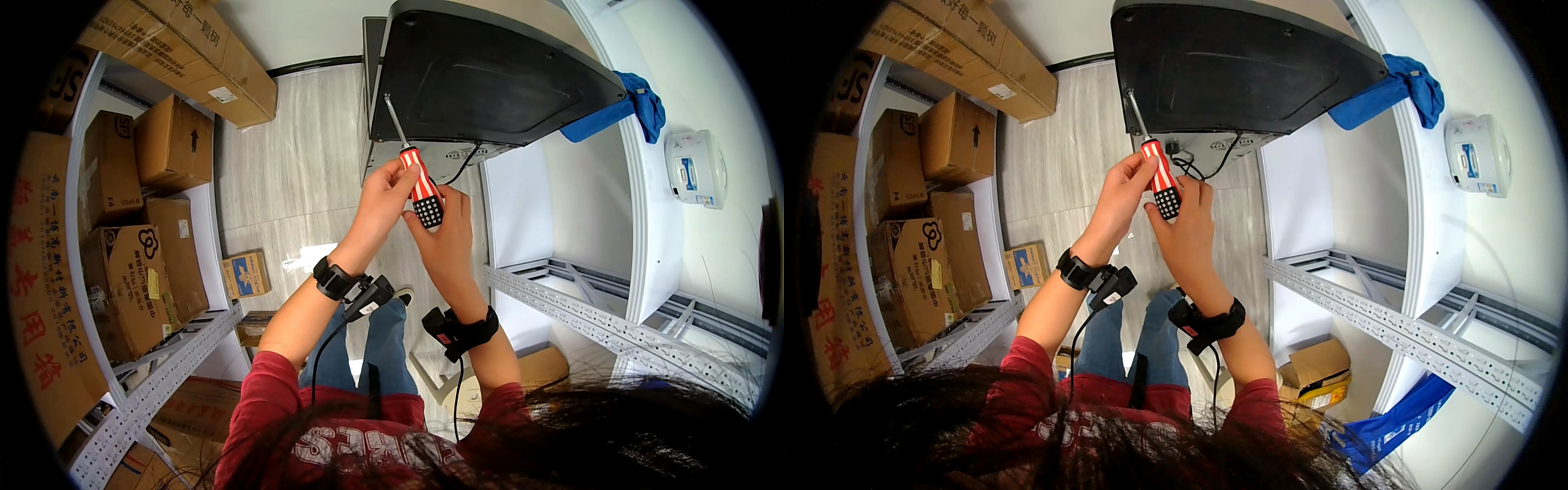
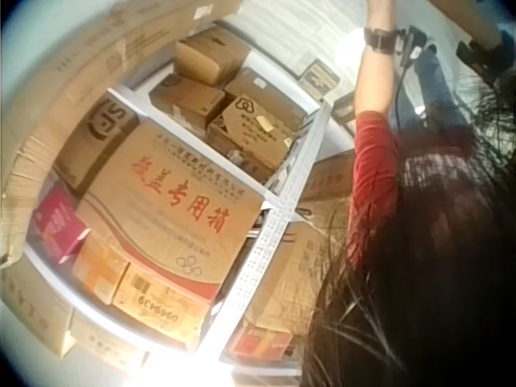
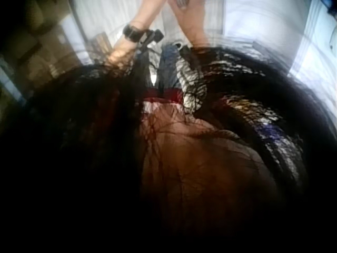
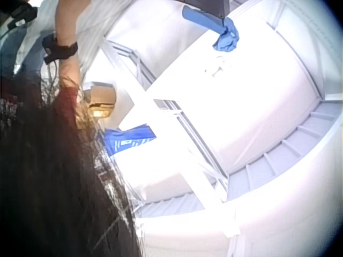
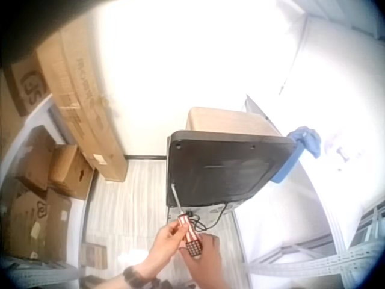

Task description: The person uses a screwdriver to unscrew several screws from the top and back panels of a black kitchen appliance, removing a screw from a hole and placing it on the floor.

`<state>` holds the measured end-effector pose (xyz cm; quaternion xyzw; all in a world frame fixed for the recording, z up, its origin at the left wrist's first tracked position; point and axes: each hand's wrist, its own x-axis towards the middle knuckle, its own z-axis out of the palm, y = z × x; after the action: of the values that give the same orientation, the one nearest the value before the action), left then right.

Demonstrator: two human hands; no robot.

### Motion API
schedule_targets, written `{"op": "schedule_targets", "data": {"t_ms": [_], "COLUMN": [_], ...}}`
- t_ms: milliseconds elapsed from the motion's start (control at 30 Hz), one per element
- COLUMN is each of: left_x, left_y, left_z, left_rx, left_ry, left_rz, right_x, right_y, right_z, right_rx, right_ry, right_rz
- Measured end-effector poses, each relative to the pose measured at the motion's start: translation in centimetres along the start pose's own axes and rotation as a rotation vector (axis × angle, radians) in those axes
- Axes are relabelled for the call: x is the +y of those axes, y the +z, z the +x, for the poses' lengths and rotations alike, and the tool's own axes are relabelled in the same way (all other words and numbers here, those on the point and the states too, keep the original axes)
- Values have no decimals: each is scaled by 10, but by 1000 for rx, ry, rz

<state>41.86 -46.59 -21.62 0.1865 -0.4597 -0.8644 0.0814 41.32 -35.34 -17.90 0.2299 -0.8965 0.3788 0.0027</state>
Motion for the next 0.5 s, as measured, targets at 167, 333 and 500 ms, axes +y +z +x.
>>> {"op": "schedule_targets", "data": {"t_ms": [167, 333, 500], "left_x": [-2, -1, -3], "left_y": [-4, -3, -1], "left_z": [-2, -4, -3], "left_rx": [-32, -4, 9], "left_ry": [-17, -23, -3], "left_rz": [63, 46, 34], "right_x": [7, 10, 10], "right_y": [3, 6, 7], "right_z": [-3, -5, -6], "right_rx": [-87, -80, -69], "right_ry": [88, 92, 113], "right_rz": [101, 114, 110]}}
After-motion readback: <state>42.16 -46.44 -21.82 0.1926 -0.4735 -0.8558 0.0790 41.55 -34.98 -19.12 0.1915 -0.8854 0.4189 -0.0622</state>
